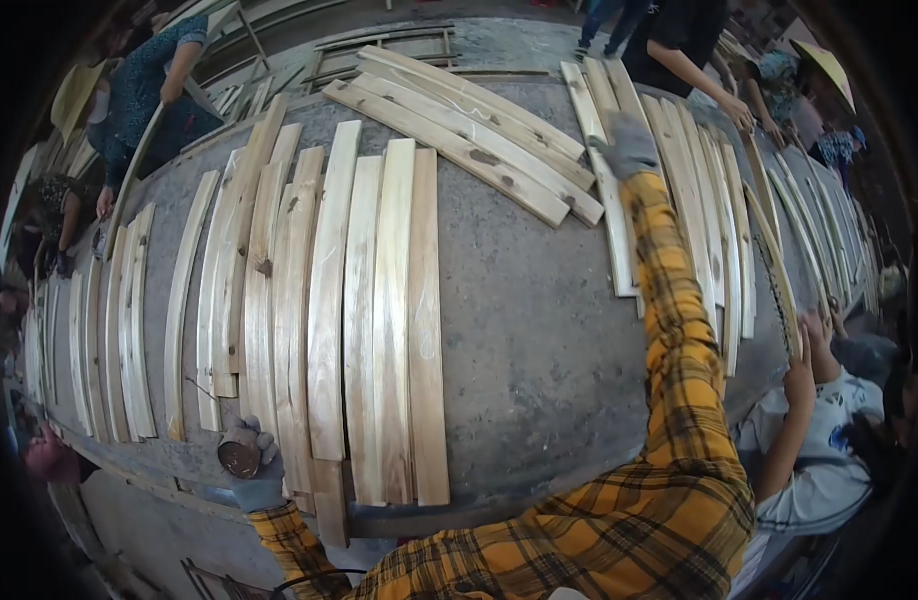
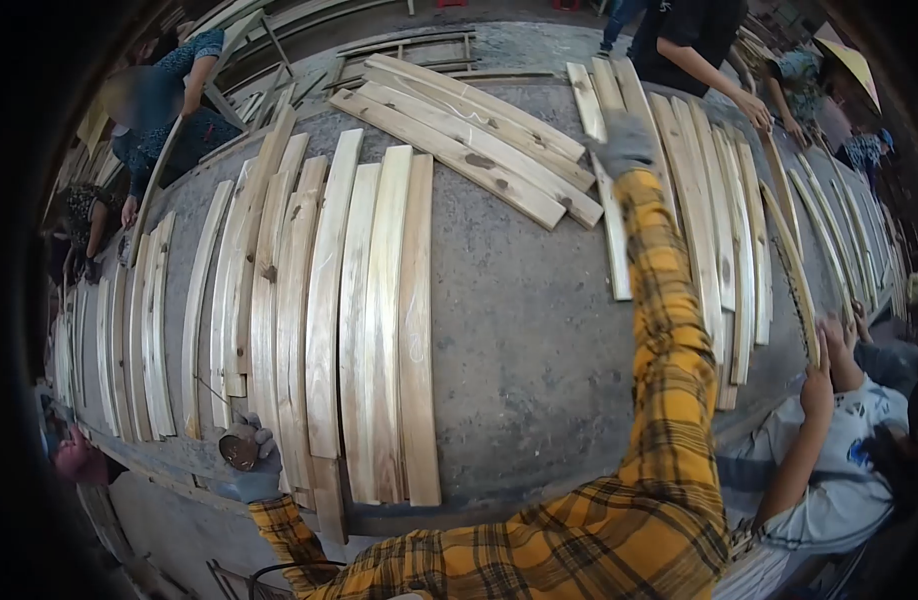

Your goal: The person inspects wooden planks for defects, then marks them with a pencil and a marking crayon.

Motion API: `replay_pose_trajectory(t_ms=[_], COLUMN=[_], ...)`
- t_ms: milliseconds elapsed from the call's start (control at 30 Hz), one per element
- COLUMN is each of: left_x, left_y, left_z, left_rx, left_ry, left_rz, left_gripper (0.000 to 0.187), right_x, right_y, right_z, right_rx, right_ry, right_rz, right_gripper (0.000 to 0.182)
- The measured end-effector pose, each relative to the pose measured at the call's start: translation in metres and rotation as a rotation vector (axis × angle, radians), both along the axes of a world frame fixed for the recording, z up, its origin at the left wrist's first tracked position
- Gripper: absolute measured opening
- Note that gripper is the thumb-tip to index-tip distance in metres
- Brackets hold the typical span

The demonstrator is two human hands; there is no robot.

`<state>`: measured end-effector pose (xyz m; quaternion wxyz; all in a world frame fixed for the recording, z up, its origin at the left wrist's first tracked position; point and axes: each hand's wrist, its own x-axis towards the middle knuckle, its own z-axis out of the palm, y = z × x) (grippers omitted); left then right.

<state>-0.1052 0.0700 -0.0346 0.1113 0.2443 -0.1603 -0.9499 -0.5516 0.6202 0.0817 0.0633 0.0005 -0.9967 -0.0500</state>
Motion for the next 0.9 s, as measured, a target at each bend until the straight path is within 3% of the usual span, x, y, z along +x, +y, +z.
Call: replay_pose_trajectory(t_ms=[67, 167, 267, 300, 400, 433, 467, 533, 567, 667, 700, 767, 800, 833, 867, 900], left_x=[-0.002, -0.007, -0.010, -0.011, -0.017, -0.020, -0.021, -0.023, -0.023, -0.022, -0.019, -0.016, -0.019, -0.020, -0.020, -0.022], left_y=[0.002, 0.014, 0.022, 0.023, 0.021, 0.022, 0.024, 0.026, 0.028, 0.023, 0.017, 0.011, 0.009, 0.011, 0.014, 0.016], left_z=[-0.007, -0.003, 0.001, 0.001, 0.008, 0.011, 0.011, 0.012, 0.014, 0.017, 0.017, 0.015, 0.015, 0.019, 0.022, 0.025], left_rx=[-0.012, -0.015, 0.019, 0.039, 0.035, 0.028, 0.035, 0.068, 0.074, 0.087, 0.058, 0.064, 0.064, 0.053, 0.057, 0.079], left_ry=[0.015, 0.010, -0.043, -0.070, -0.073, -0.095, -0.103, -0.120, -0.099, -0.006, -0.030, -0.025, -0.001, -0.005, -0.011, 0.003], left_rz=[-0.013, -0.054, -0.067, -0.065, -0.100, -0.093, -0.090, -0.063, -0.076, -0.145, -0.122, -0.098, -0.077, -0.050, -0.055, -0.051], left_gripper=[0.041, 0.041, 0.041, 0.041, 0.042, 0.042, 0.042, 0.041, 0.041, 0.042, 0.043, 0.044, 0.044, 0.044, 0.044, 0.044], right_x=[-0.031, -0.096, -0.064, -0.050, -0.017, -0.011, -0.006, -0.002, -0.001, 0.014, 0.041, 0.087, 0.120, 0.149, 0.173, 0.189], right_y=[-0.051, -0.055, -0.078, -0.088, -0.098, -0.101, -0.096, -0.086, -0.086, -0.097, -0.108, -0.137, -0.164, -0.180, -0.194, -0.207], right_z=[-0.026, -0.094, -0.109, -0.096, -0.099, -0.095, -0.094, -0.085, -0.079, -0.050, -0.043, -0.028, -0.026, -0.029, -0.031, -0.022], right_rx=[-0.068, -0.040, -0.044, -0.163, -0.199, -0.178, -0.171, -0.834, -0.833, -0.682, -1.155, -1.012, -1.104, -1.339, -1.380, -1.463], right_ry=[-0.098, -0.078, 0.065, -0.080, -0.147, -0.129, -0.138, -0.483, -0.488, -0.213, -0.300, -0.349, -0.325, -0.391, -0.405, -0.621], right_rz=[0.158, 0.110, 0.045, -0.071, -0.077, -0.095, -0.093, -0.061, -0.052, -0.105, -0.062, 0.044, -0.013, 0.123, 0.336, 0.142], right_gripper=[0.073, 0.083, 0.094, 0.099, 0.099, 0.087, 0.087, 0.067, 0.067, 0.036, 0.031, 0.033, 0.040, 0.049, 0.056, 0.058])
